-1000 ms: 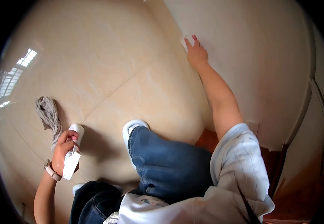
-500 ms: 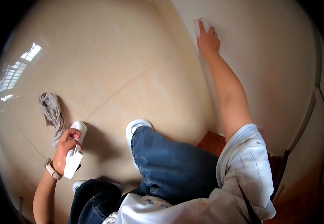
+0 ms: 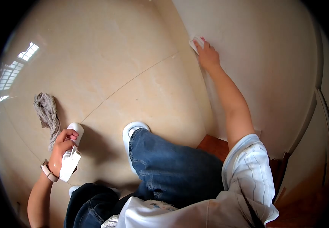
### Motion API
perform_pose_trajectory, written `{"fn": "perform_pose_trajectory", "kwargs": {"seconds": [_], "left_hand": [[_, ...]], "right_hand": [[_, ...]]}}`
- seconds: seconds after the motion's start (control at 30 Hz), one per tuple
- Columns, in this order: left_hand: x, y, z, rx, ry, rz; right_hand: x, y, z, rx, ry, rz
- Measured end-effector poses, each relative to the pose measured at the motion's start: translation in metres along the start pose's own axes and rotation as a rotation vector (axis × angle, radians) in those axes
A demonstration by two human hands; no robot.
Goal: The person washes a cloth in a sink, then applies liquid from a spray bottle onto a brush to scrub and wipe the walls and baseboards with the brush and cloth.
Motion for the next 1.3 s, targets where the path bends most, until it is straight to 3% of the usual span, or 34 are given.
{"fn": "perform_pose_trajectory", "kwargs": {"seconds": [0.03, 0.07, 0.13, 0.2, 0.27, 0.3, 0.33, 0.4, 0.47, 0.53, 0.6, 0.63, 0.7, 0.73, 0.8, 0.93, 1.0, 1.03, 1.1, 1.17, 1.2, 1.3], "left_hand": [[0.001, 0.0, -0.001, 0.0, 0.003, 0.004], [0.001, 0.002, -0.001, 0.004, 0.0, 0.004], [-0.002, 0.005, 0.001, -0.004, -0.004, -0.02], [-0.003, 0.005, 0.003, -0.035, -0.013, -0.001], [-0.006, 0.0, 0.011, -0.031, 0.016, -0.003], [-0.004, -0.002, 0.012, -0.014, 0.001, -0.02], [-0.002, 0.0, 0.01, 0.002, -0.033, -0.036], [0.002, 0.0, -0.001, 0.031, 0.031, 0.002], [0.004, 0.004, -0.008, -0.055, -0.041, 0.003], [0.0, 0.001, -0.003, -0.055, -0.012, -0.001], [-0.001, 0.001, 0.006, -0.008, 0.023, -0.047], [-0.001, 0.001, 0.006, -0.005, 0.026, -0.028], [0.002, -0.001, 0.002, 0.027, -0.001, -0.019], [0.004, -0.001, -0.001, 0.016, -0.011, -0.017], [0.004, 0.001, -0.005, -0.022, 0.013, -0.002], [-0.001, -0.001, 0.008, -0.016, 0.068, -0.061], [0.004, -0.001, 0.001, -0.02, 0.045, -0.031], [0.005, -0.001, -0.004, -0.021, 0.01, -0.005], [0.006, -0.002, -0.008, -0.036, 0.025, 0.023], [0.005, -0.002, -0.007, -0.064, 0.048, 0.01], [0.005, 0.0, -0.006, -0.056, 0.042, -0.005], [0.002, -0.004, 0.004, -0.056, 0.144, -0.021]], "right_hand": [[-0.005, -0.019, 0.0, 0.099, 0.084, 0.127], [-0.011, -0.031, 0.001, 0.095, 0.079, 0.117], [-0.016, -0.067, 0.016, -0.109, 0.377, 0.325], [-0.006, -0.041, 0.022, -0.108, 0.398, 0.214], [-0.006, 0.01, 0.009, 0.003, -0.021, 0.373], [-0.001, 0.0, 0.0, -0.019, -0.011, 0.082], [-0.019, -0.015, -0.005, -0.019, -0.033, 0.101], [-0.032, -0.038, 0.003, 0.145, 0.23, 0.23], [-0.023, -0.086, 0.019, -0.078, 0.374, 0.195], [-0.006, -0.058, 0.029, -0.028, 0.169, 0.37], [0.016, -0.006, 0.017, 0.031, -0.096, 0.408], [0.011, 0.001, 0.021, 0.037, -0.107, 0.422], [0.012, 0.005, 0.012, 0.02, 0.042, -0.022], [0.011, -0.014, 0.004, 0.006, 0.038, -0.02], [0.01, -0.071, 0.021, -0.042, 0.409, 0.156], [0.027, -0.055, 0.04, -0.022, 0.349, 0.304], [0.032, 0.011, 0.025, 0.06, -0.016, 0.274], [0.026, 0.001, 0.02, 0.057, -0.024, 0.285], [0.008, -0.019, 0.019, 0.14, 0.209, 0.105], [0.001, -0.085, 0.026, 0.052, 0.392, 0.278], [0.006, -0.11, 0.031, -0.077, 0.454, 0.198], [0.029, -0.055, 0.036, 0.141, 0.204, 0.308]]}}
Point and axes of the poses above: each hand's wrist, its own x-axis away from the middle knuckle, its own y-axis out of the palm, z = x × y, the point moved 5 cm from there along -x, towards the middle knuckle, and after that the axes turned 3 degrees about y, right-handed, at the moved point
